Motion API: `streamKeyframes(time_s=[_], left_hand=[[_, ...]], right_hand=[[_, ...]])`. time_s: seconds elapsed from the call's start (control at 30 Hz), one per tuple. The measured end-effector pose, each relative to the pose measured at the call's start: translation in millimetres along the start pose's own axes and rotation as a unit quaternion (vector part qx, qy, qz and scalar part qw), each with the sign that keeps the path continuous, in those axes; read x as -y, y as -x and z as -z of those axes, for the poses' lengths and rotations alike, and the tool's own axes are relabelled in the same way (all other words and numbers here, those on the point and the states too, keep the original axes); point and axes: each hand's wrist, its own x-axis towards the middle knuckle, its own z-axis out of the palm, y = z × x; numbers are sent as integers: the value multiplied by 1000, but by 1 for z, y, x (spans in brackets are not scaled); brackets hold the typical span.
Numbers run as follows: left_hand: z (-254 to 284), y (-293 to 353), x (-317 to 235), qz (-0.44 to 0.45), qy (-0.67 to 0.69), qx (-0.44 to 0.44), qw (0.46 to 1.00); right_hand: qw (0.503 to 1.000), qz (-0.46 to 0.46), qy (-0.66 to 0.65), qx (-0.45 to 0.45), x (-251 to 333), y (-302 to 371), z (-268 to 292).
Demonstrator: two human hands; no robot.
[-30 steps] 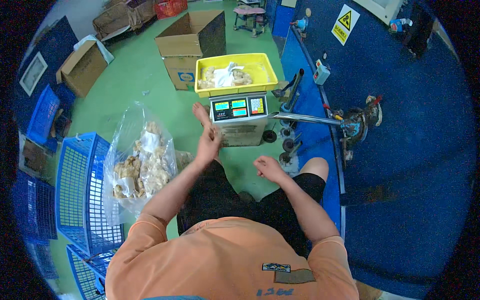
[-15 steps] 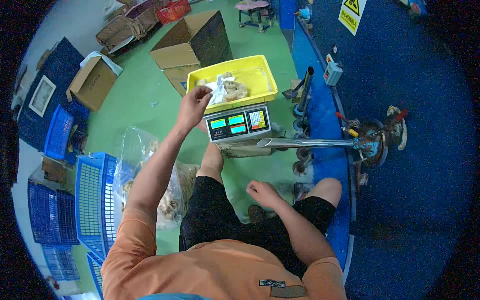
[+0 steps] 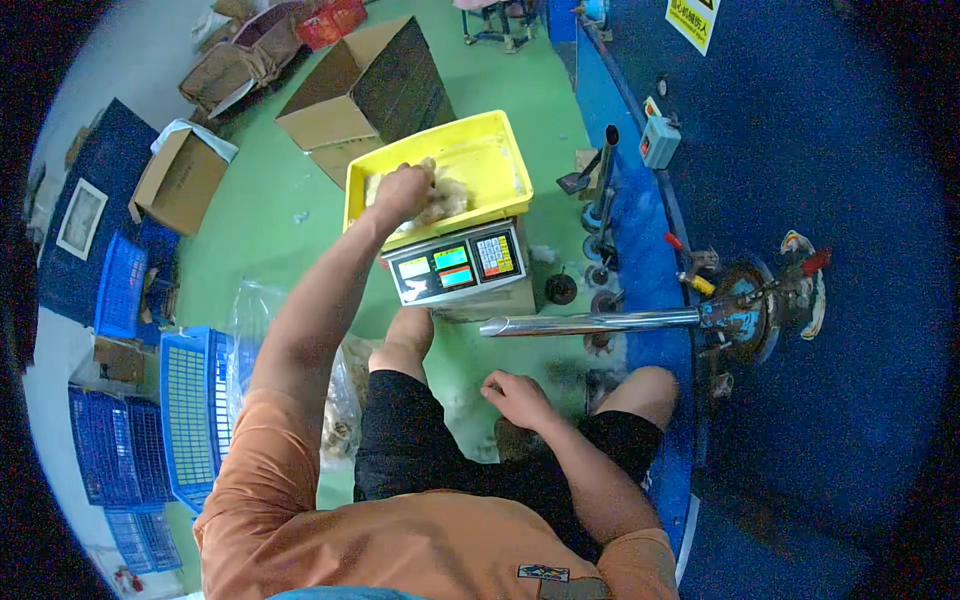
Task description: Preparing teddy bear toys for packaging by weighing them and applying white fabric wraps.
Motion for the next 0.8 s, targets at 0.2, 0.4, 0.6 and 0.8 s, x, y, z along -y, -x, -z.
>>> streamKeyframes(time_s=[0.2, 0.4, 0.6, 0.8], left_hand=[[30, 28, 1, 149, 40, -1, 988], [88, 108, 6, 121, 566, -291, 762], [87, 219, -38, 208, 849, -208, 439], [58, 275, -80, 133, 988, 17, 75]], right_hand=[[999, -31, 13, -32, -24, -2, -4], [996, 21, 20, -84, -10, 7, -25], [955, 55, -199, -213, 13, 7, -31], [915, 135, -247, -288, 81, 58, -33]])
